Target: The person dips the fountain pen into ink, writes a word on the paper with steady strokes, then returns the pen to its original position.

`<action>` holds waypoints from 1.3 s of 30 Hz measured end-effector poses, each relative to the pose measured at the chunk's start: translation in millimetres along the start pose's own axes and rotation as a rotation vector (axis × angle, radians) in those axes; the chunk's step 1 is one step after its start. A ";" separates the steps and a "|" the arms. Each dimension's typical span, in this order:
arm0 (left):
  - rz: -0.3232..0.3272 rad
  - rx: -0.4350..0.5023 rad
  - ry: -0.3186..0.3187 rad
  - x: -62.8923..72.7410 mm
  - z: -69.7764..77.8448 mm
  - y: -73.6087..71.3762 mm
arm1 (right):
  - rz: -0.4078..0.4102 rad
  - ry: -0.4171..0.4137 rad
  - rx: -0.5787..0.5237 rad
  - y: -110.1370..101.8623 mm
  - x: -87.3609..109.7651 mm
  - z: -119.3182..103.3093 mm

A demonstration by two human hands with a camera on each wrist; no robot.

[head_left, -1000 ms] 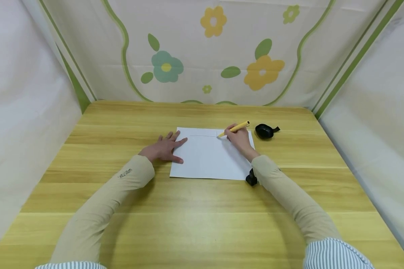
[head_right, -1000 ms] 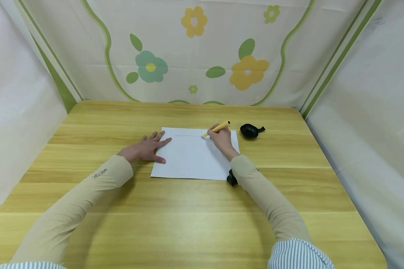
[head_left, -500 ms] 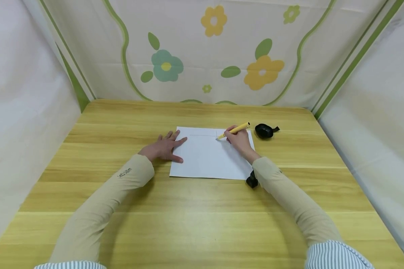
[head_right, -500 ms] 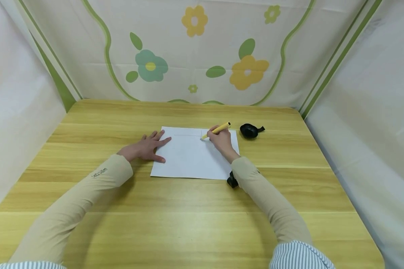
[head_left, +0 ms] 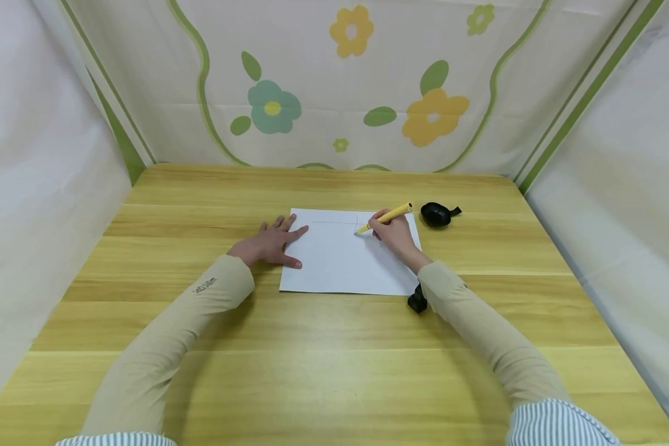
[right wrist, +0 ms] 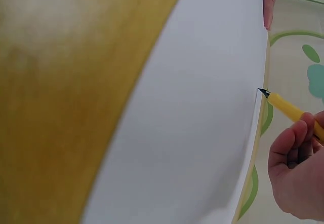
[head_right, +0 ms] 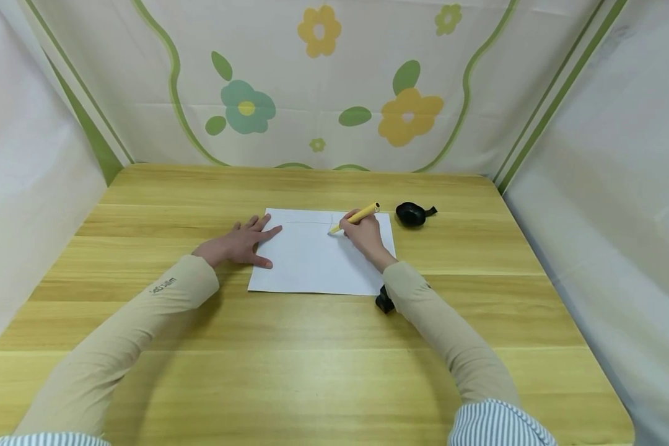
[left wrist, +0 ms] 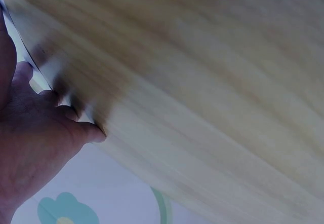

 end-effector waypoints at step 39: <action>-0.007 0.005 0.002 -1.7 -2.5 -0.3 | -0.082 0.012 -0.059 6.3 24.5 -0.9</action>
Point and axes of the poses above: each hand's wrist, its own x-axis away from the middle knuckle, its own y-axis out of the palm, z = x × y, the point moved 2 cm from there along -x, towards the middle knuckle
